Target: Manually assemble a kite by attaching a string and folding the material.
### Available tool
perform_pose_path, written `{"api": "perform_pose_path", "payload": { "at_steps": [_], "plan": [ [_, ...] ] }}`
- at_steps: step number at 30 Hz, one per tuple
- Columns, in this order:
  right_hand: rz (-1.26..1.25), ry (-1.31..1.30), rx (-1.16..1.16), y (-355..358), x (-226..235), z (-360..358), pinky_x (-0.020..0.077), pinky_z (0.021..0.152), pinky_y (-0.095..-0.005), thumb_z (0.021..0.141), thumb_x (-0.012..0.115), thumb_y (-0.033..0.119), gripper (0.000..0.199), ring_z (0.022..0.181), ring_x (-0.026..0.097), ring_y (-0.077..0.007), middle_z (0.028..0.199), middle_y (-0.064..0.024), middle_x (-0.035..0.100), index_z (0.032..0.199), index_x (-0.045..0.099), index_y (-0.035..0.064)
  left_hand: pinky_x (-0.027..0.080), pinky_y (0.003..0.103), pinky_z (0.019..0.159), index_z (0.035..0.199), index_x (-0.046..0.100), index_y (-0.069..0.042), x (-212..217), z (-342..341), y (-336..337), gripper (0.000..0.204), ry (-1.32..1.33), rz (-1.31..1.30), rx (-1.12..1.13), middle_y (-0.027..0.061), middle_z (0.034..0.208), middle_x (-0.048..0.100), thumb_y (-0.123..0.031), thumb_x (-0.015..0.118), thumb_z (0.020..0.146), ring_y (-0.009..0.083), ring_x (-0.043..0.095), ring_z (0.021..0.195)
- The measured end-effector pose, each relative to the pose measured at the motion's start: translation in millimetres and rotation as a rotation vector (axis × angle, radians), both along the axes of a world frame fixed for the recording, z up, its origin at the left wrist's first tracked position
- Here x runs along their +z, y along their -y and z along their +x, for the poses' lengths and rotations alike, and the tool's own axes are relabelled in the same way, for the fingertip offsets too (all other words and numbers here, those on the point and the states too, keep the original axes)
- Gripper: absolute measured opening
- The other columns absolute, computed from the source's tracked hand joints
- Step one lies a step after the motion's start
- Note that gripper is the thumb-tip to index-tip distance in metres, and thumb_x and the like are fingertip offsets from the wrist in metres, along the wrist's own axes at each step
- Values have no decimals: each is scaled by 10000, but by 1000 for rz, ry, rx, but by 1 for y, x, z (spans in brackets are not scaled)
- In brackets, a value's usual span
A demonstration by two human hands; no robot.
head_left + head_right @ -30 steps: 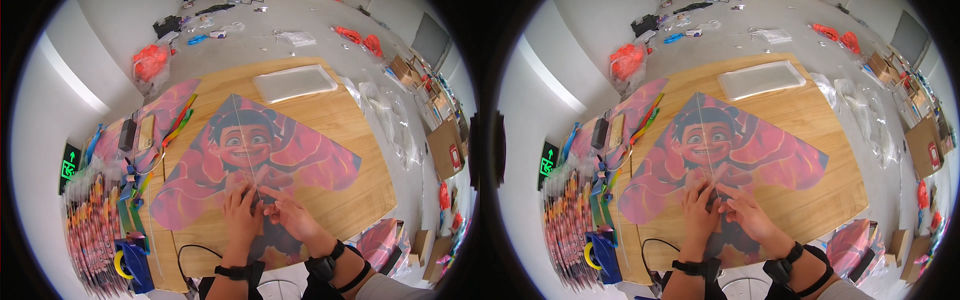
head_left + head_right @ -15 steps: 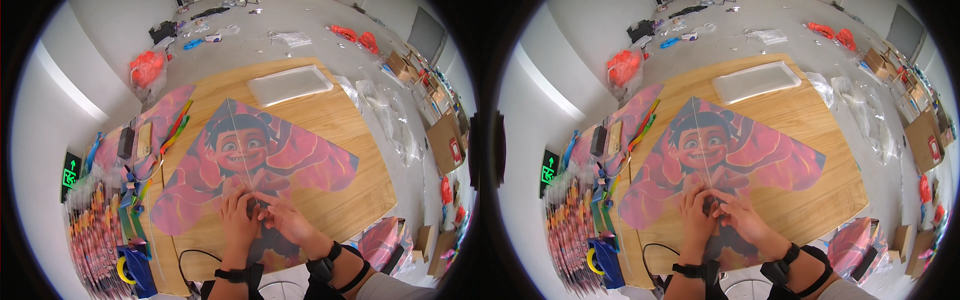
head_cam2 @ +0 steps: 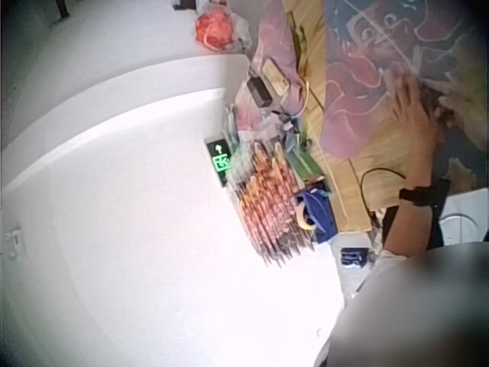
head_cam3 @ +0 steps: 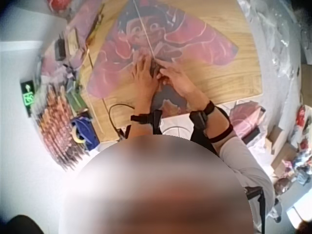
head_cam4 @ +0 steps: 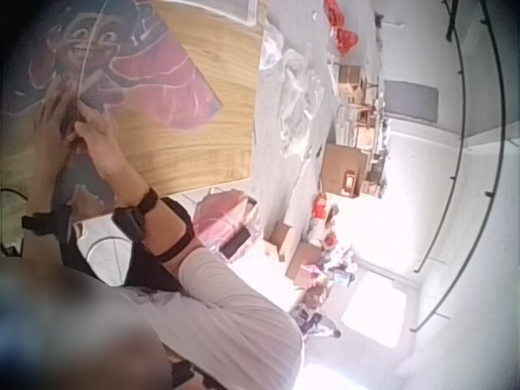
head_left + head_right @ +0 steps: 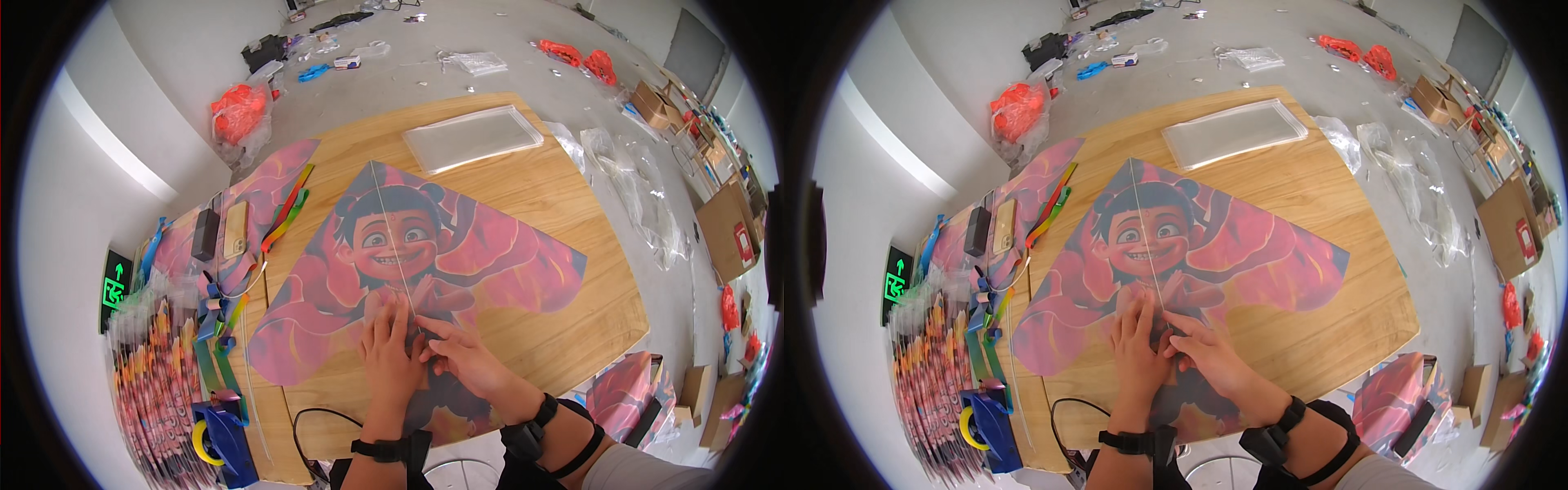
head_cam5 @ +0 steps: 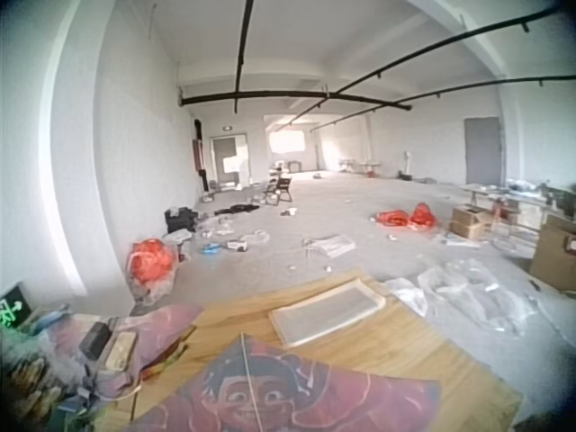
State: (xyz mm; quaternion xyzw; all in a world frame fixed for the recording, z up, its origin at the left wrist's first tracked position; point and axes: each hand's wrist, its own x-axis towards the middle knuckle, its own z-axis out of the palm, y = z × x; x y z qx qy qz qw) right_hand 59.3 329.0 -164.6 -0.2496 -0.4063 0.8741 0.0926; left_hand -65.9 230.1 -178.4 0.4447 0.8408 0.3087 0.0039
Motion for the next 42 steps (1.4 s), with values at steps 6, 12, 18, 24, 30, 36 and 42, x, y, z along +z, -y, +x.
{"api": "perform_pose_path", "payload": {
  "at_steps": [6,12,18,24,30,36,42],
  "plan": [
    [18,19,1,0,-1,-2,472,767,-239,1053,518,163,517,991,578,-100,1134,-22,604,1546,410,52,340,481,1092,1396,635,-244,1,0,0,572,-26,-30,-20,78,1512,488,-203,744,836,339,465,1346],
    [55,64,6,2,2,-3,474,773,-239,1055,519,170,496,1003,586,-99,1156,-15,604,1534,440,72,337,484,1093,1379,653,-253,2,-2,2,544,-31,-40,-24,86,1524,477,-207,737,844,349,457,1358],
    [58,75,-23,1,0,-2,476,774,-239,1056,521,170,477,999,602,-100,1163,-13,604,1522,463,84,343,495,1082,1371,661,-249,5,0,1,522,-17,-68,-28,93,1526,474,-211,729,854,360,446,1370],
    [57,80,-19,0,1,-2,481,770,-245,1060,518,178,469,995,604,-99,1165,-16,604,1516,472,80,339,495,1082,1357,672,-228,3,-1,1,507,-38,-66,-37,104,1527,475,-205,730,853,361,437,1379],
    [83,94,-8,-2,1,-4,481,755,-235,1060,516,176,468,981,604,-91,1149,-17,617,1513,473,63,330,484,1091,1352,677,-221,4,0,0,501,-32,-52,-31,107,1528,476,-202,729,853,356,439,1376],
    [95,93,-11,-2,4,-5,480,735,-223,1059,515,169,464,952,600,-78,1113,-14,629,1507,482,54,323,505,1103,1413,632,-247,3,-1,0,598,-14,-25,-45,112,1536,471,-159,716,828,391,451,1339],
    [94,88,-9,-3,5,-5,482,727,-225,1059,516,171,460,938,599,-78,1094,-13,633,1500,485,44,318,506,1109,1418,628,-243,4,0,0,605,-17,-46,-45,114,1536,466,-150,714,827,392,447,1341]
  ]
}}
